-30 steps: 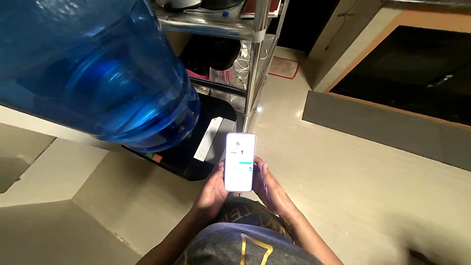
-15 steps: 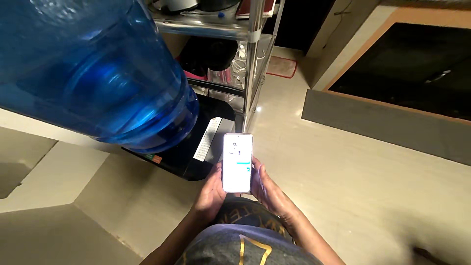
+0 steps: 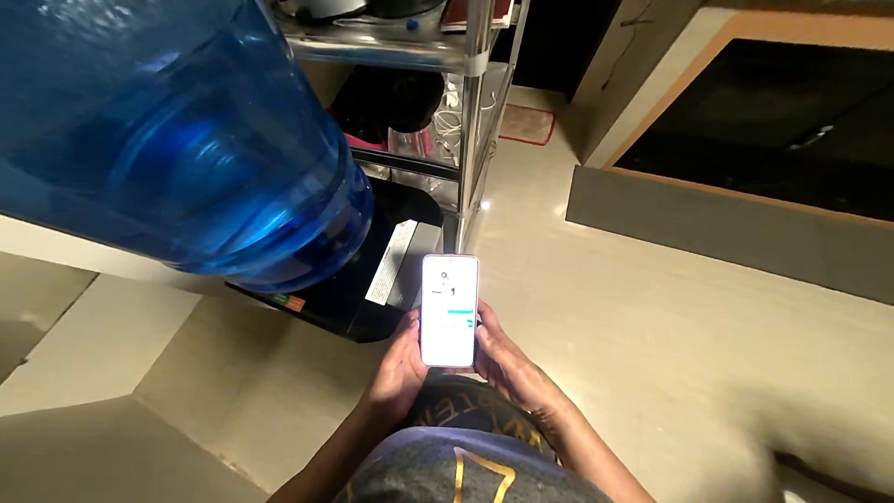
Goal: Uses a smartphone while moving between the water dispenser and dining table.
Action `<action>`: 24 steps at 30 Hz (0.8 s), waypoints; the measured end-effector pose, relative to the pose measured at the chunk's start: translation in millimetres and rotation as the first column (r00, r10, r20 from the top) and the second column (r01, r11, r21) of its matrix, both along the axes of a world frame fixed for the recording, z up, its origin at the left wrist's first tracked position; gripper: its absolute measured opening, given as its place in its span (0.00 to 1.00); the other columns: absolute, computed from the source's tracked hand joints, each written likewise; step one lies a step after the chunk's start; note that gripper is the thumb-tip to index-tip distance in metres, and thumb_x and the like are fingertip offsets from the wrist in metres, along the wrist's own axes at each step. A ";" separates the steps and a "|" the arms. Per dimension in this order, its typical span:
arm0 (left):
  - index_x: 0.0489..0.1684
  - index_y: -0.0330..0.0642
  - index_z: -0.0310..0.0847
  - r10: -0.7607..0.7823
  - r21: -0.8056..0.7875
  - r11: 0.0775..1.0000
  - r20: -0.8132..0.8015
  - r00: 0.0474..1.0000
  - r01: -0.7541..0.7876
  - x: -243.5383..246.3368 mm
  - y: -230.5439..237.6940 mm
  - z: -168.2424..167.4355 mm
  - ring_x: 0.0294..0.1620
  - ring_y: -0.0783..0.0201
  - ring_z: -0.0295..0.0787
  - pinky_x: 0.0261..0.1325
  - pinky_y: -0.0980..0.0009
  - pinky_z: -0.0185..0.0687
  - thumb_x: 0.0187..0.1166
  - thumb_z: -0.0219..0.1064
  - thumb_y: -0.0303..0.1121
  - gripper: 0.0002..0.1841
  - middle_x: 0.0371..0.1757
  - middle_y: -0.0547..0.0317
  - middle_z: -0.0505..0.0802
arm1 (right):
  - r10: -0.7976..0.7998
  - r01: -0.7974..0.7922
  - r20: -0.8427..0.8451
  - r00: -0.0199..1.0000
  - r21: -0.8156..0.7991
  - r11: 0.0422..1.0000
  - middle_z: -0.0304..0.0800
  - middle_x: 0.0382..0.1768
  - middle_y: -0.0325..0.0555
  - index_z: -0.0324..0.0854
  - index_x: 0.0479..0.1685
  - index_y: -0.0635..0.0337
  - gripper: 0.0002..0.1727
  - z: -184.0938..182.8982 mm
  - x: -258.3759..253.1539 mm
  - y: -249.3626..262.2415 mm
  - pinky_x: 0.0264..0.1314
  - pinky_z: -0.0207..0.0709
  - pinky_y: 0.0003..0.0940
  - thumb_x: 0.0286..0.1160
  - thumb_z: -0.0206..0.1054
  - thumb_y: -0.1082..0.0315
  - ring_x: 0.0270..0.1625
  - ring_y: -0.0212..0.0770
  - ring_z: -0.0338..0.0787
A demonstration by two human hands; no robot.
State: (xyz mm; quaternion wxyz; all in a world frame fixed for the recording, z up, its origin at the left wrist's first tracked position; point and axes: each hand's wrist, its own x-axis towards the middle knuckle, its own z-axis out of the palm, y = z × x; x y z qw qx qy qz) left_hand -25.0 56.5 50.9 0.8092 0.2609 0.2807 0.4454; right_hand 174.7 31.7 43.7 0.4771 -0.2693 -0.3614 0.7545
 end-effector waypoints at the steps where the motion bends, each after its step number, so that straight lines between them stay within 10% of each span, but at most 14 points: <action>1: 0.88 0.36 0.50 0.003 -0.006 1.000 0.001 1.000 -0.003 0.1 0.0 0.4 0.75 0.49 0.81 0.75 0.49 0.81 0.95 0.37 0.40 0.26 0.77 0.41 0.80 | 0.000 0.000 0.023 1.000 0.004 1.000 0.73 0.78 0.60 0.32 0.93 0.51 0.47 1.6 0.5 -0.6 0.66 0.86 0.57 0.85 0.62 0.50 0.70 0.59 0.86; 6: 0.88 0.37 0.49 0.001 -0.003 1.000 0.007 1.000 -0.001 -0.2 -0.1 1.2 0.76 0.49 0.80 0.75 0.49 0.80 0.95 0.36 0.39 0.26 0.78 0.42 0.79 | 0.009 -0.013 0.095 0.995 0.035 0.999 0.71 0.79 0.60 0.29 0.93 0.52 0.50 3.1 1.5 -1.4 0.68 0.86 0.59 0.80 0.65 0.74 0.71 0.61 0.85; 24: 0.88 0.38 0.50 0.015 -0.003 1.000 0.009 1.000 -0.015 -2.7 0.8 -0.2 0.77 0.49 0.80 0.76 0.48 0.79 0.95 0.38 0.39 0.25 0.78 0.42 0.79 | 0.022 -0.032 0.124 0.992 0.080 0.996 0.73 0.78 0.59 0.28 0.92 0.55 0.50 3.6 0.6 2.1 0.69 0.86 0.54 0.78 0.64 0.76 0.71 0.57 0.86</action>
